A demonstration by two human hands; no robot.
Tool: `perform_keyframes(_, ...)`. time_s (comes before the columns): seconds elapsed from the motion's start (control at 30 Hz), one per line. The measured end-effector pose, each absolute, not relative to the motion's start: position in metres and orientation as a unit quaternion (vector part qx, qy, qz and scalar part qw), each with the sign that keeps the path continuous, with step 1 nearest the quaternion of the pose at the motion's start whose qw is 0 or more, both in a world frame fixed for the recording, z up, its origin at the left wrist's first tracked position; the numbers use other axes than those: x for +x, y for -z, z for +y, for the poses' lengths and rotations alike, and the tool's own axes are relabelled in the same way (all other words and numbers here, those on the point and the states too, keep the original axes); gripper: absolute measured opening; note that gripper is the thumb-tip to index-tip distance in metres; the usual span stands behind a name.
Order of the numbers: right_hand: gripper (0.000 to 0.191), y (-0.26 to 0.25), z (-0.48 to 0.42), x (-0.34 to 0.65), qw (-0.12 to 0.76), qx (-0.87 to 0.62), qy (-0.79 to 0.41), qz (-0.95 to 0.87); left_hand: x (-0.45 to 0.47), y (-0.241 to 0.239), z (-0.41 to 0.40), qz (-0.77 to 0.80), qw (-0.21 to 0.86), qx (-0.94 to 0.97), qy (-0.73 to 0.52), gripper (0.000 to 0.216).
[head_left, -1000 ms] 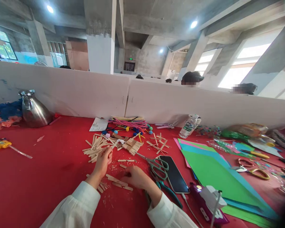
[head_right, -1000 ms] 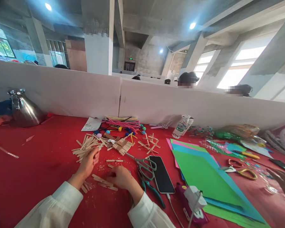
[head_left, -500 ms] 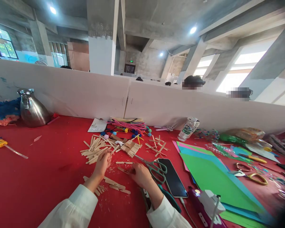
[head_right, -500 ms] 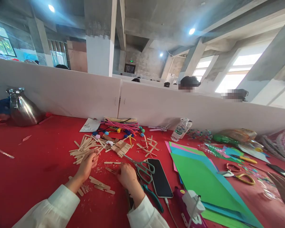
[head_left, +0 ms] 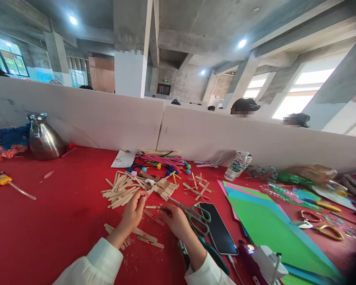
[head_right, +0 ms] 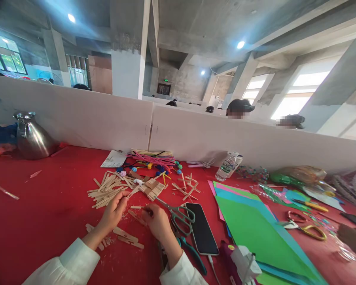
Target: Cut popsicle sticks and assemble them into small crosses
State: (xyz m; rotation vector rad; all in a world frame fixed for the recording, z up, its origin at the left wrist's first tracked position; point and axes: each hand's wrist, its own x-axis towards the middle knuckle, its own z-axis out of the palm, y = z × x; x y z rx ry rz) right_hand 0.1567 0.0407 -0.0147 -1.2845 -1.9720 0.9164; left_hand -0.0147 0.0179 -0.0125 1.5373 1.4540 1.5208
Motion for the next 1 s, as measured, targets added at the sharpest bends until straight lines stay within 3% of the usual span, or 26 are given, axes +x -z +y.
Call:
perform_keyframes(0.13,0.026,0.012,0.041,0.15,0.44,-0.433,-0.429,-0.659,0.0,0.013,0.01,0.504,0.306,0.593,-0.549,0.024)
perform_keyframes(0.3,0.032,0.01,0.04,0.147,0.474,-0.39,-0.495,-0.615,0.011,0.01,0.003,0.507,0.376,0.593,-0.5,0.022)
perform_keyframes(0.43,0.023,0.011,0.041,0.152,0.429,-0.436,-0.423,-0.669,-0.002,0.009,0.014,0.532,0.383,0.551,-0.517,0.031)
perform_keyframes(0.57,0.008,0.017,0.038,0.152,0.254,-0.527,-0.257,-0.77,-0.016,0.012,0.026,0.533,0.429,0.454,-0.571,0.034)
perform_keyframes(0.7,0.007,0.019,0.034,0.146,0.146,-0.541,-0.196,-0.804,-0.016,0.013,0.026,0.532,0.445,0.454,-0.56,0.033)
perform_keyframes(0.83,0.007,0.015,0.032,0.145,0.149,-0.545,-0.201,-0.8,-0.013,0.013,0.022,0.539,0.41,0.492,-0.548,0.031)
perform_keyframes(1.0,0.006,0.012,0.033,0.149,0.283,-0.53,-0.253,-0.758,-0.012,0.011,0.02,0.553,0.381,0.488,-0.558,0.029)
